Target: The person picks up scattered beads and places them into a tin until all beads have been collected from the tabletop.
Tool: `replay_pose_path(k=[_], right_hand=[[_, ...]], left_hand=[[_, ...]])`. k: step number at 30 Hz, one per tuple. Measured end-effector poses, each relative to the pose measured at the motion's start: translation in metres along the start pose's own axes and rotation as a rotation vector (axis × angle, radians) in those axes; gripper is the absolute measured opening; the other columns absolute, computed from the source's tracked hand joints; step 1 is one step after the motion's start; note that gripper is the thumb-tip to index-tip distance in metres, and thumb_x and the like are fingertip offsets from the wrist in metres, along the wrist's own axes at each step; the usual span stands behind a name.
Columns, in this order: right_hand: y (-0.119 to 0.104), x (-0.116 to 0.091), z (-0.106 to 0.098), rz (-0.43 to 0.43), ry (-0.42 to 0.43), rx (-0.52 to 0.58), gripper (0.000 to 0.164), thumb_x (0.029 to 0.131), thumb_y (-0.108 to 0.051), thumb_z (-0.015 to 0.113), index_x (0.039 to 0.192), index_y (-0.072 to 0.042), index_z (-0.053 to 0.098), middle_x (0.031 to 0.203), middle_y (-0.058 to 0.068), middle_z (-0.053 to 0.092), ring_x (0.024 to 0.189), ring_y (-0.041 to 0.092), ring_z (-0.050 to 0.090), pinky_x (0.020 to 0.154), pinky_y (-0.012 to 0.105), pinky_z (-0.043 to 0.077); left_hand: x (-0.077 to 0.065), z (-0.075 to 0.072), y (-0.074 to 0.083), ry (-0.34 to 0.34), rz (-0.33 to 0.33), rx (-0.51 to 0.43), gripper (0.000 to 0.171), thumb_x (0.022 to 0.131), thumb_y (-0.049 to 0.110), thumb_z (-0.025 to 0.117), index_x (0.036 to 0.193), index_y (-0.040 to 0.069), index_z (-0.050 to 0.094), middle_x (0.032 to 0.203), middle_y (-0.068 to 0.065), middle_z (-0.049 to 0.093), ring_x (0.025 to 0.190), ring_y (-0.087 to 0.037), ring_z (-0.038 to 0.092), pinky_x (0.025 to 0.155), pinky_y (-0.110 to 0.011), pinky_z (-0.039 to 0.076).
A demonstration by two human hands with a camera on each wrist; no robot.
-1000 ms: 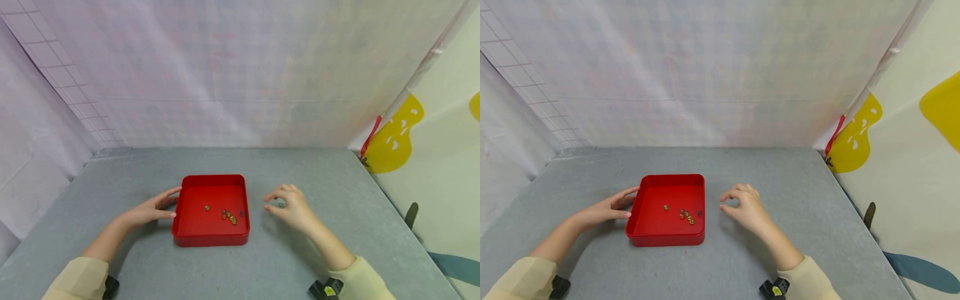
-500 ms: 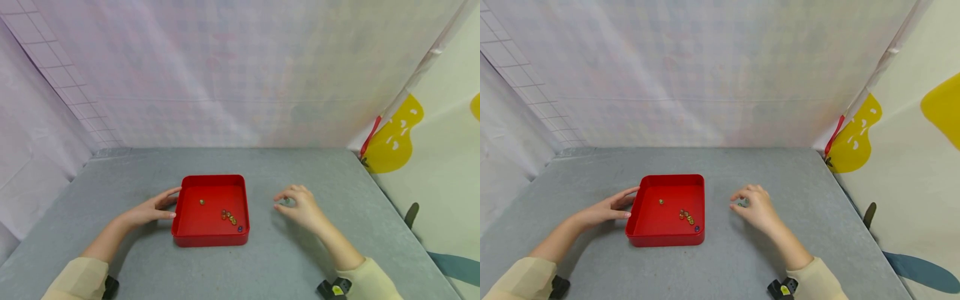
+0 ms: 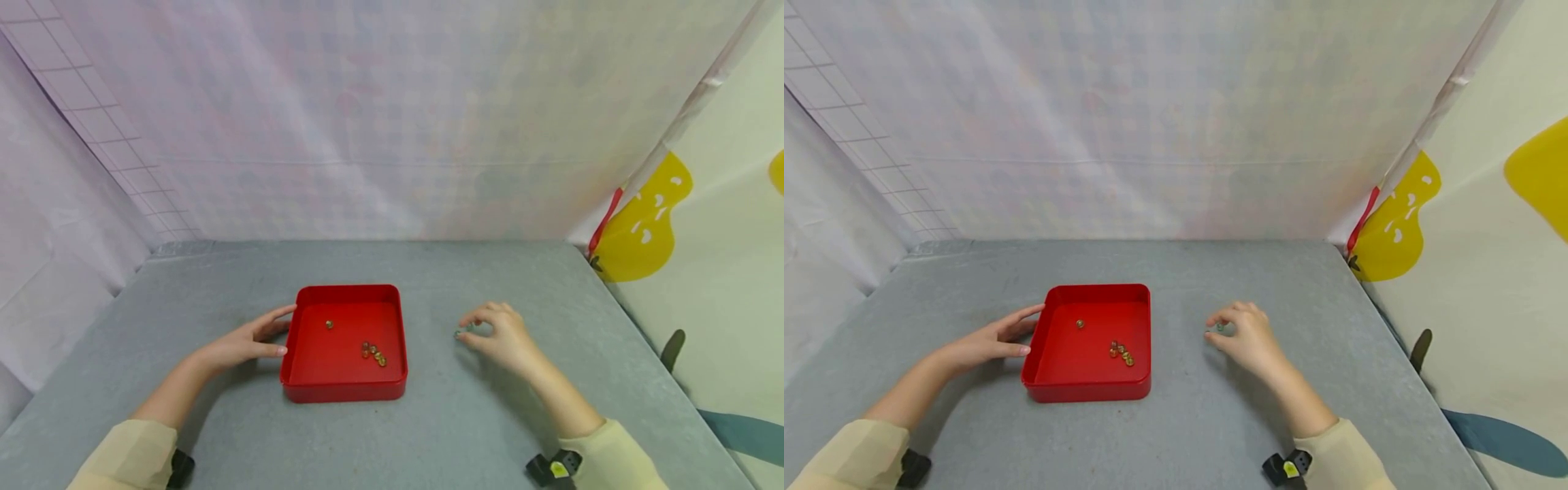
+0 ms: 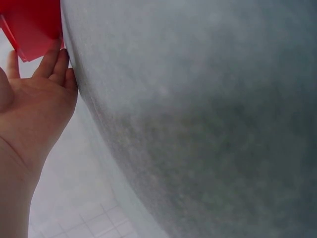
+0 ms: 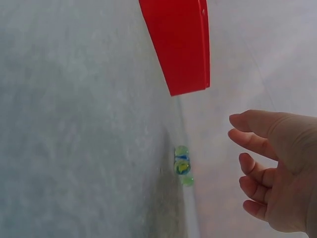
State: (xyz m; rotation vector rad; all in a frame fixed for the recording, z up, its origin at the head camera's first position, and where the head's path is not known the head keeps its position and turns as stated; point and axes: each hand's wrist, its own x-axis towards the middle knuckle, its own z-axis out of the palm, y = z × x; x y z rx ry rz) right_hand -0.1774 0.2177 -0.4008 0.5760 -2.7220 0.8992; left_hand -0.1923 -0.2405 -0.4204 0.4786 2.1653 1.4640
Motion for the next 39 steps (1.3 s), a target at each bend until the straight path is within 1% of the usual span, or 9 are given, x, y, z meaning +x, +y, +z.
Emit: replay_pose_path(k=[2,9,13,17,23,25,35,39], right_hand=[[0.002,-0.001,-0.001,0.012,-0.007,0.004,0.015,0.079,-0.015,0.08,0.091,-0.01,0.073,0.091,0.008,0.063,0.088,0.031,0.051,0.078,0.043,0.035],[0.009,-0.005,-0.002,0.051,-0.036,0.003,0.016,0.081,-0.016,0.078,0.094,-0.01,0.073,0.095,0.007,0.063,0.093,0.029,0.051,0.077,0.045,0.037],[0.012,-0.006,-0.001,0.056,-0.037,0.0,0.016,0.081,-0.016,0.078,0.095,-0.01,0.073,0.094,0.007,0.062,0.092,0.029,0.051,0.077,0.046,0.037],[0.015,-0.007,0.0,0.042,-0.028,-0.005,0.016,0.08,-0.015,0.078,0.094,-0.009,0.073,0.093,0.006,0.062,0.09,0.028,0.051,0.079,0.047,0.036],[0.02,-0.007,0.001,0.041,-0.014,-0.009,0.015,0.078,-0.013,0.079,0.091,-0.01,0.072,0.09,0.004,0.062,0.087,0.027,0.051,0.077,0.043,0.035],[0.021,-0.007,0.002,0.049,-0.017,-0.017,0.015,0.077,-0.014,0.08,0.09,-0.01,0.072,0.09,0.004,0.062,0.087,0.027,0.051,0.075,0.041,0.035],[0.025,-0.009,0.005,0.077,-0.056,-0.061,0.012,0.077,-0.017,0.08,0.086,-0.015,0.071,0.089,0.003,0.062,0.086,0.026,0.052,0.074,0.043,0.037],[0.025,-0.01,0.005,0.089,-0.072,-0.067,0.012,0.077,-0.017,0.08,0.085,-0.016,0.071,0.089,0.001,0.061,0.085,0.024,0.052,0.073,0.041,0.037]], left_hand=[[0.0,0.0,0.0,0.0,0.002,0.006,0.078,0.092,0.019,0.065,0.154,0.018,0.018,0.154,-0.022,0.021,0.139,-0.042,0.019,0.1,-0.059,0.033],[0.001,-0.001,-0.001,-0.006,0.015,-0.016,0.078,0.092,0.017,0.065,0.154,0.016,0.018,0.153,-0.023,0.021,0.139,-0.042,0.019,0.102,-0.06,0.029],[0.001,-0.001,-0.002,-0.011,0.017,-0.014,0.078,0.092,0.017,0.065,0.154,0.016,0.018,0.153,-0.023,0.021,0.139,-0.042,0.019,0.101,-0.059,0.031],[0.001,0.0,-0.002,-0.013,0.02,-0.015,0.078,0.092,0.017,0.065,0.154,0.016,0.018,0.153,-0.023,0.022,0.139,-0.042,0.019,0.101,-0.058,0.033],[0.0,0.0,-0.001,-0.006,0.014,-0.012,0.078,0.092,0.018,0.065,0.154,0.016,0.018,0.153,-0.023,0.022,0.139,-0.042,0.02,0.101,-0.059,0.032],[0.0,0.0,-0.001,-0.006,0.014,-0.012,0.078,0.092,0.018,0.065,0.154,0.015,0.018,0.153,-0.023,0.022,0.139,-0.042,0.02,0.101,-0.059,0.033],[-0.001,-0.001,-0.001,-0.008,0.02,-0.011,0.078,0.092,0.017,0.065,0.154,0.014,0.018,0.153,-0.023,0.022,0.138,-0.043,0.02,0.101,-0.059,0.033],[-0.001,-0.001,0.0,-0.016,0.035,-0.004,0.078,0.092,0.017,0.064,0.154,0.012,0.017,0.152,-0.026,0.022,0.138,-0.044,0.02,0.1,-0.058,0.034]])
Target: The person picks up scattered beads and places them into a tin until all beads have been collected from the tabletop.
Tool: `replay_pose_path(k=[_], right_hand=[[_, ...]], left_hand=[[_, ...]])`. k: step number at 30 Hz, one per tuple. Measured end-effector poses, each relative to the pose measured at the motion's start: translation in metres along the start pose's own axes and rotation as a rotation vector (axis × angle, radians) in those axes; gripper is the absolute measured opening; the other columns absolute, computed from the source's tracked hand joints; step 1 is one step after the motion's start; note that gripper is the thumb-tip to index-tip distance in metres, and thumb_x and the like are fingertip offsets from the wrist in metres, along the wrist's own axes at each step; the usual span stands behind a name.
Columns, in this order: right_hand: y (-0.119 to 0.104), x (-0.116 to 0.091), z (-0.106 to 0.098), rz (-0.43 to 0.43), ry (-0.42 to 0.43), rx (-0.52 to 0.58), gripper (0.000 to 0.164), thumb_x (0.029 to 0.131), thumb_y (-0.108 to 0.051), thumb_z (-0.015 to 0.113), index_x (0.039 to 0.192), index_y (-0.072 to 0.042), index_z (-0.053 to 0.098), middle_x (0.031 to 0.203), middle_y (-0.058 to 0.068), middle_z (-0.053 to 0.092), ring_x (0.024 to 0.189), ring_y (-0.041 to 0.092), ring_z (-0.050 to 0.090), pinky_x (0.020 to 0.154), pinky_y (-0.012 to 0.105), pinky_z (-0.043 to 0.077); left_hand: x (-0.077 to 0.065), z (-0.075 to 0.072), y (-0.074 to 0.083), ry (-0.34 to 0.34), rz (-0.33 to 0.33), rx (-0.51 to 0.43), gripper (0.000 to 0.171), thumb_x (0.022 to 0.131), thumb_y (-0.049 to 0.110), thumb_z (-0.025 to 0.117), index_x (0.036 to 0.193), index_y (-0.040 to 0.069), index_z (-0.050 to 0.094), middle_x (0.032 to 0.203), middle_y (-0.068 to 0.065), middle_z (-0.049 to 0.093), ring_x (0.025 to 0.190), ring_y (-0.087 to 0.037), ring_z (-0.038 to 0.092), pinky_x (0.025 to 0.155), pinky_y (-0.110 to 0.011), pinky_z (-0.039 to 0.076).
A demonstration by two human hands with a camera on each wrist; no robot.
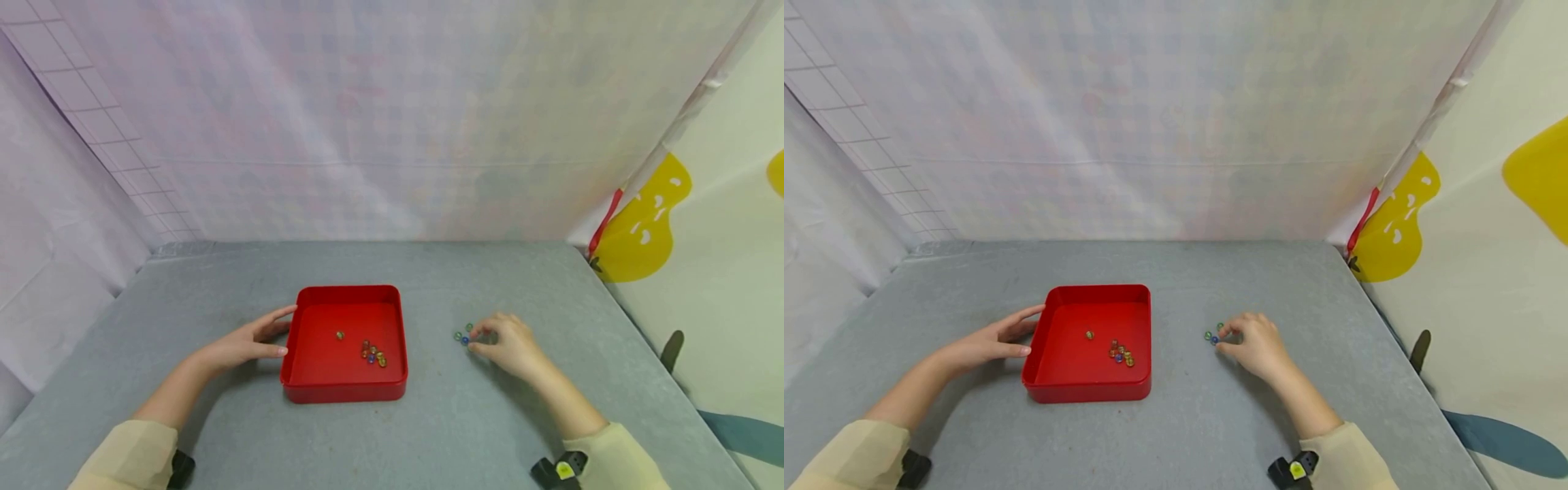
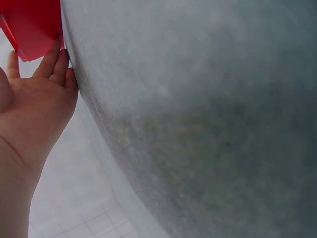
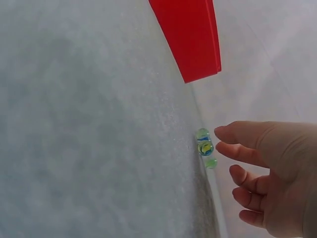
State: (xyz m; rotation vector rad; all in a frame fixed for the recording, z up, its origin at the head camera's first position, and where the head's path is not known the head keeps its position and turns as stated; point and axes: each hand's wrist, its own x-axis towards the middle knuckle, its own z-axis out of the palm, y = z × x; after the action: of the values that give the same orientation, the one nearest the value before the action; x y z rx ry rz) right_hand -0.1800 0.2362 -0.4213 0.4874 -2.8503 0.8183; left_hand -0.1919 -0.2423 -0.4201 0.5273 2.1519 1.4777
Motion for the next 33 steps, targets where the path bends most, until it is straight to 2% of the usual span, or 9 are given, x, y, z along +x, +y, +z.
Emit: replay_pose_path(k=[17,27,33], right_hand=[[0.0049,0.0006,0.0043,-0.004,-0.025,-0.034,0.01,0.077,-0.02,0.079,0.081,-0.017,0.071,0.089,0.0,0.063,0.088,0.027,0.054,0.08,0.05,0.037],[0.0062,0.0009,0.0049,-0.013,-0.011,-0.035,0.01,0.077,-0.018,0.08,0.081,-0.017,0.071,0.087,-0.001,0.064,0.087,0.026,0.054,0.079,0.049,0.037],[0.0053,0.0006,0.0039,-0.014,0.006,-0.025,0.01,0.077,-0.018,0.08,0.081,-0.016,0.072,0.087,-0.001,0.064,0.087,0.027,0.053,0.078,0.05,0.036]], left_hand=[[0.0019,-0.0002,-0.0014,0.005,-0.008,-0.003,0.078,0.092,0.016,0.065,0.154,0.013,0.018,0.152,-0.024,0.023,0.138,-0.043,0.021,0.1,-0.057,0.034],[0.0011,-0.0012,-0.002,-0.01,0.021,-0.003,0.077,0.093,0.013,0.063,0.154,0.011,0.016,0.152,-0.027,0.022,0.138,-0.044,0.019,0.1,-0.057,0.035],[0.002,-0.001,-0.0015,-0.006,0.004,0.001,0.078,0.092,0.016,0.064,0.154,0.013,0.017,0.152,-0.025,0.022,0.138,-0.043,0.02,0.1,-0.057,0.035]])
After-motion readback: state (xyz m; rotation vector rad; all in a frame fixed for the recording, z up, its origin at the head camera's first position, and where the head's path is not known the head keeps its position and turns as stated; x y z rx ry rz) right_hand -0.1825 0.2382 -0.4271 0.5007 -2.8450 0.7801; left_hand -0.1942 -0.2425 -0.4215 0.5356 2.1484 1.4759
